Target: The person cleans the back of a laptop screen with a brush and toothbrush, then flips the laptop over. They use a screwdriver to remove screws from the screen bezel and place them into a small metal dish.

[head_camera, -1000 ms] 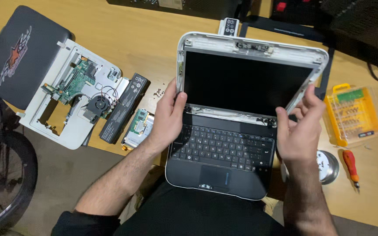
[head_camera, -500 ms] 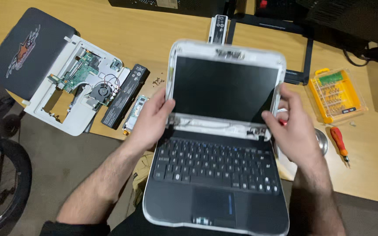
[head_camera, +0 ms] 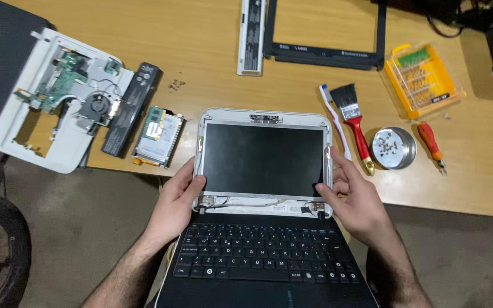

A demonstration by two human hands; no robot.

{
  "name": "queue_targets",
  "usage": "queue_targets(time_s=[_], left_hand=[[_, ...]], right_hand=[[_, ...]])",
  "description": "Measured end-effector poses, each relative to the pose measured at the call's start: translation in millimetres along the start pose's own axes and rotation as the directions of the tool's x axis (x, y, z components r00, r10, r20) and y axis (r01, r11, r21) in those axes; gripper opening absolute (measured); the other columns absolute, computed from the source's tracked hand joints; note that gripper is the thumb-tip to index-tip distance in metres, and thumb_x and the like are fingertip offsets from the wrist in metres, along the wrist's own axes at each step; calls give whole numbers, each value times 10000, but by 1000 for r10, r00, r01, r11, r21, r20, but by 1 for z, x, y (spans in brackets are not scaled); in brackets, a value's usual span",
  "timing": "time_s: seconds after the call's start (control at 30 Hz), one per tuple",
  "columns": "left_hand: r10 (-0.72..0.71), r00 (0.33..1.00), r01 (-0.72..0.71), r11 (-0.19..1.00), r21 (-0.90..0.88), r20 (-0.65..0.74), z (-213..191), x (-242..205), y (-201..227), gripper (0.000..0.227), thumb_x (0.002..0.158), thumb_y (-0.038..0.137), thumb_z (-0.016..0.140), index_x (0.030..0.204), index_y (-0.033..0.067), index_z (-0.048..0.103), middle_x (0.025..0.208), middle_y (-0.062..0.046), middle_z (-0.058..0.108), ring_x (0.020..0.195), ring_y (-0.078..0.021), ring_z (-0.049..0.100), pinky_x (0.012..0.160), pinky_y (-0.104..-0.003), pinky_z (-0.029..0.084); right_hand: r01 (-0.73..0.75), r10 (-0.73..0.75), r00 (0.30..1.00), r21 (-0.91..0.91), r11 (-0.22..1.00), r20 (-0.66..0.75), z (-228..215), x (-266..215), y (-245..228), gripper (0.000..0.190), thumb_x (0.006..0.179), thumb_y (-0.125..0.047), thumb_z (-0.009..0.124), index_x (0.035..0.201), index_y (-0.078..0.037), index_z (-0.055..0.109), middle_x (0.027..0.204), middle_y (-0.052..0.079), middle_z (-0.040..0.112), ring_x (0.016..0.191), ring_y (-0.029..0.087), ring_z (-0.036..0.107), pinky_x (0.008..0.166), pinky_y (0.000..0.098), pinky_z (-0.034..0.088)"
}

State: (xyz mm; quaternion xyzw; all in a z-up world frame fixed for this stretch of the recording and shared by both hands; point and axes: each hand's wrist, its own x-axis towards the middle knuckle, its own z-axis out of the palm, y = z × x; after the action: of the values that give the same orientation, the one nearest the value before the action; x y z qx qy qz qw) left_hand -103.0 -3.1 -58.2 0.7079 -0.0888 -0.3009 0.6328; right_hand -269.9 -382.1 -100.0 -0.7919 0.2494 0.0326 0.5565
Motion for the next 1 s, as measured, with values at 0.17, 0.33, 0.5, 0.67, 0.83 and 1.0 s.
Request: queue_targets(time_s=[0.17, 0.33, 0.5, 0.67, 0.83, 1.0], left_hand=[[-47, 999, 49, 995, 82, -24, -1, -3, -6, 685, 1244, 106, 536, 1903, -3, 387, 1772, -347, 649, 1617, -406, 618, 1333, -671, 503], [-28, 998, 33, 996, 80, -60, -9, -11, -36, 790, 1196, 26, 564, 1930, 38, 273, 1778, -467, 509, 1644, -582, 561, 1322, -754, 465], [-108, 991, 121, 979, 165, -85, -15, -7, -37, 737, 1168, 206, 642, 1873, 180, 428, 1958, 33, 514, 1222, -129, 785, 1034, -322, 590], [-30, 998, 42, 974, 223, -57, -25, 3, -56, 758, 1157, 204, 711, 1876, 170, 473, 1876, 117, 570, 684, -28, 454, 644, -227, 400], [-88, 996, 93, 969, 228, -31, -21, 7, -40, 811, 1143, 202, 681, 1903, 225, 399, 2039, 51, 350, 893, -50, 661, 1042, -281, 540], [-194, 981, 195, 963, 184, -25, -26, 11, -41, 1134, 942, -14, 726, 1948, 338, 336, 1811, 122, 659, 950, -31, 755, 684, -193, 485]], right_hand=[[-15, 15, 1000, -29, 999, 11, 10, -9, 1, 960, 1064, 27, 816, 1920, -22, 383, 1089, 262, 806, 717, 241, 742, 589, 394, 690], [-2, 3, 1000, -221, 975, 4, 11, -17, -12, 963, 1042, -23, 875, 1908, -45, 455, 936, 207, 788, 630, 254, 759, 564, 416, 680], [-60, 96, 992, -344, 937, 88, 13, -31, -57, 964, 1117, -210, 789, 1980, -173, 360, 682, 51, 733, 634, 187, 623, 761, 329, 536], [-90, 131, 990, -507, 857, 47, 17, -29, -54, 975, 1102, -314, 817, 1968, -222, 378, 660, 46, 736, 619, 203, 491, 659, 379, 480], [-95, 162, 986, -642, 761, 45, 10, -20, -66, 986, 1072, -399, 838, 1940, -248, 396, 924, 36, 955, 725, 324, 784, 789, 505, 669], [130, -108, 991, -762, 635, 79, 8, -4, -72, 749, 985, -409, 952, 1691, -298, 731, 1069, -1, 883, 983, 324, 873, 772, 544, 661]])
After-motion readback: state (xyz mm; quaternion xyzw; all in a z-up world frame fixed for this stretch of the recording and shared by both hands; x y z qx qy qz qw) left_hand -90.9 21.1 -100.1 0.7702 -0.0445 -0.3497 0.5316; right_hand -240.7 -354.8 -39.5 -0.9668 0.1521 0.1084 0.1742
